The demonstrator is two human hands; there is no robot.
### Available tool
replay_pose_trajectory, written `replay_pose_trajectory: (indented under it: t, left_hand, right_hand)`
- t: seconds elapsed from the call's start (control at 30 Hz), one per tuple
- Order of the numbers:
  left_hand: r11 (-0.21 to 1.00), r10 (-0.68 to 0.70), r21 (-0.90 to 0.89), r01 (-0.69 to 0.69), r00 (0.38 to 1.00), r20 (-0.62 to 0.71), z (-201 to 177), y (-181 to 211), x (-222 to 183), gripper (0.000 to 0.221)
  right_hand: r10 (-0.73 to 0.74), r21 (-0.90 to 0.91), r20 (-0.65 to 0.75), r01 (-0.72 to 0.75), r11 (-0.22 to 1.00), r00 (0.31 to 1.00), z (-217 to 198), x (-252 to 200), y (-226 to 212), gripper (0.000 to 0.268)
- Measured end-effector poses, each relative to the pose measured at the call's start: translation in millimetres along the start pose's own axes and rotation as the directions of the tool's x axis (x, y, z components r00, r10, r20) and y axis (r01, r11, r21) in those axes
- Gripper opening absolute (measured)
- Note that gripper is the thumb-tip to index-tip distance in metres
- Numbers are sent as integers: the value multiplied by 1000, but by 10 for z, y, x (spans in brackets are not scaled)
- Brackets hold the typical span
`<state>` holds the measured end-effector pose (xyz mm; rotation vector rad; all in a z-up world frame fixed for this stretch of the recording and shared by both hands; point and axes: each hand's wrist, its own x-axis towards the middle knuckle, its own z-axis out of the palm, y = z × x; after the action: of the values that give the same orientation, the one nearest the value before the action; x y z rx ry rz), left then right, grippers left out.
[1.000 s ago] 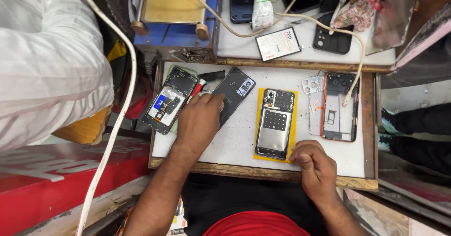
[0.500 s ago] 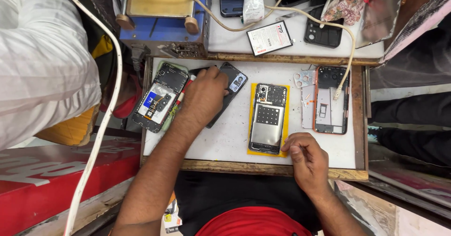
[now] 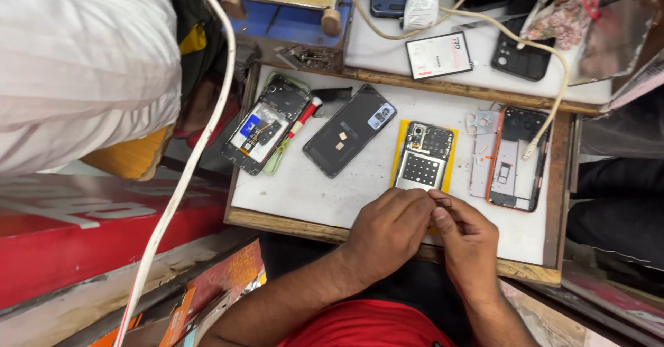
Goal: The person works at a cluttered repair bench, handling several disassembled smartphones. They apply adhesive from a small tube to the edges of a phone frame, place a battery into the chassis, and reattach the back cover. The person also handles a SIM card and a yellow screen protector package while organizing components on the work surface.
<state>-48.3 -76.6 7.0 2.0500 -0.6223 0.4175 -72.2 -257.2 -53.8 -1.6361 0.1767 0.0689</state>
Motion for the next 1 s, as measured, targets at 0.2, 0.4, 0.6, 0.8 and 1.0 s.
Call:
replay_pose_trajectory:
  t: [0.2, 0.4, 0.6, 0.8, 1.0]
  left_hand:
    - [917, 39, 397, -32, 999, -10, -163, -446, -76, 19]
    - [745, -343, 587, 317, 937, -71, -432, -808, 57, 49]
    - [763, -285, 592, 259, 957, -52, -221, -776, -46, 22]
    - [791, -256, 570, 221, 966, -19, -231, -833, -75, 16]
    - [847, -245, 496, 193, 969, 41, -349, -819, -38, 24]
  right_hand:
    - [23, 96, 19, -24, 995, 1000, -95, 158, -24, 23]
    - [-52, 25, 46, 51, 998, 998, -63, 169, 76, 36]
    - [33, 77, 48, -36, 996, 998, -90, 216, 83, 41]
    - [44, 112, 95, -55, 992, 994, -133, 246, 66, 43]
    - [42, 113, 102, -53, 992, 994, -134, 241, 88, 43]
